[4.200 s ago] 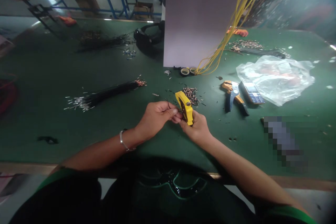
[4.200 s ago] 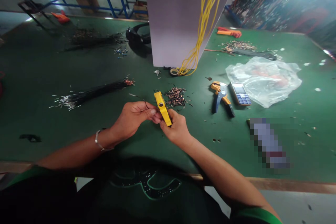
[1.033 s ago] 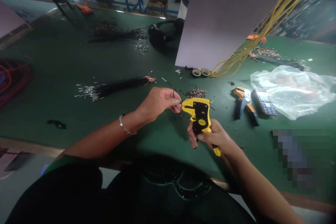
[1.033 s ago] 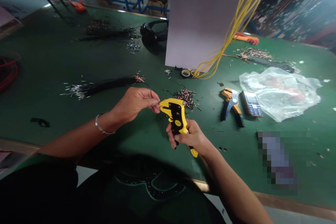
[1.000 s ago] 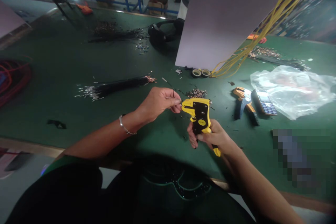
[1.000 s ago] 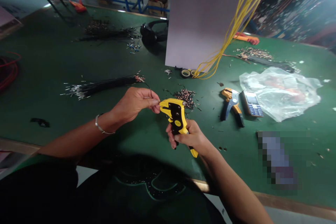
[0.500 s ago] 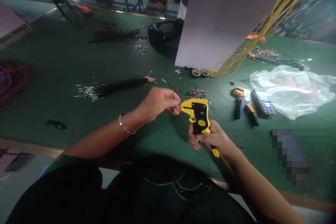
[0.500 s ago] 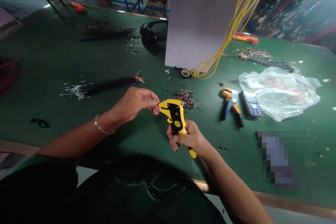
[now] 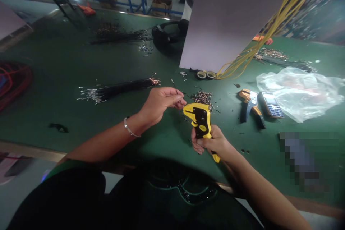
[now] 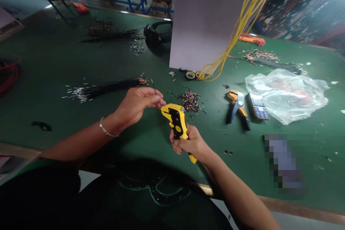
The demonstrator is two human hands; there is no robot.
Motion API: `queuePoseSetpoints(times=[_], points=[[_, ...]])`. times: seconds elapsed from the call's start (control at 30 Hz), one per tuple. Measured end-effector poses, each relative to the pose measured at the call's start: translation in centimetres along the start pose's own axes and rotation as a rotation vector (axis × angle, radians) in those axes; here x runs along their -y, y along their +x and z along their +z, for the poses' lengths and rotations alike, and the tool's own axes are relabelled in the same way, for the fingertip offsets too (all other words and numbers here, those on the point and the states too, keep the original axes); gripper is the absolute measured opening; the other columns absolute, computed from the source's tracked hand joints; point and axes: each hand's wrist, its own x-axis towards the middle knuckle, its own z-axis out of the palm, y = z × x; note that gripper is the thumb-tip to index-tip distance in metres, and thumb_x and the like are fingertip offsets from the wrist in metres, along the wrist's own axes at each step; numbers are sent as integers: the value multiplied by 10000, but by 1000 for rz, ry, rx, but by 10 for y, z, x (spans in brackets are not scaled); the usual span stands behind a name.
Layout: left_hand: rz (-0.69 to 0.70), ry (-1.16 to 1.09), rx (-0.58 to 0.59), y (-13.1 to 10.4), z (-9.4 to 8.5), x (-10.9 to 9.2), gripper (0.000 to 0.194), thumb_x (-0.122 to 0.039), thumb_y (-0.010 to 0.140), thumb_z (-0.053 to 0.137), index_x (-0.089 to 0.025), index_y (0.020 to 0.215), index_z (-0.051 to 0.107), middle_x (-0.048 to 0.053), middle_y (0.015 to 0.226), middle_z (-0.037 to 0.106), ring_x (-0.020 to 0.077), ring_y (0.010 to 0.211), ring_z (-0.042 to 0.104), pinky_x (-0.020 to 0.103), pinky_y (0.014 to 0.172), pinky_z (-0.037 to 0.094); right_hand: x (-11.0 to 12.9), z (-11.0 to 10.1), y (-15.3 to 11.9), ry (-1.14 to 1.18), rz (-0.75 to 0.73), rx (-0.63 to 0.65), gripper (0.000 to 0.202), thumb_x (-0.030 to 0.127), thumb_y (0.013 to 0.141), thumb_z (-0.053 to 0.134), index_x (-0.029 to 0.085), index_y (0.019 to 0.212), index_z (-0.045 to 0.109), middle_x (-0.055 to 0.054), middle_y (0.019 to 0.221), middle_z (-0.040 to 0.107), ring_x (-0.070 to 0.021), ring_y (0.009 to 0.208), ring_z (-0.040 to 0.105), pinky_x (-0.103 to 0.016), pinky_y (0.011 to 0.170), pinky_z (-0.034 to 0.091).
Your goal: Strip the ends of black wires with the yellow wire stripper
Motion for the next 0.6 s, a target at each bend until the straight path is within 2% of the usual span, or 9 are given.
queuePoseSetpoints(times=[0.3, 0.43, 0.6], points=[[-60, -66, 19, 1, -2, 2, 109, -207, 782, 656, -109, 825, 678, 60, 717, 705, 126, 655, 651, 294, 698, 534, -10, 5, -3, -150, 13, -55, 138, 156, 679, 647, 164, 777, 552, 45, 555, 505, -92, 443, 446, -256, 450, 368], [-77, -77, 31, 2, -2, 3, 100, -201, 772, 659, -107, 797, 682, 52, 674, 688, 117, 607, 625, 273, 639, 507, -9, 10, -2, -338, -1, -76, 130, 147, 658, 592, 176, 776, 546, 34, 607, 505, -98, 490, 447, -250, 474, 359], [-73, -55, 36, 4, -2, 6, 74, -179, 748, 661, -110, 728, 679, 35, 594, 652, 97, 527, 575, 246, 555, 453, -7, 18, 0, -653, -107, -113, 132, 119, 615, 510, 194, 723, 494, 29, 647, 485, -103, 552, 416, -235, 507, 328]])
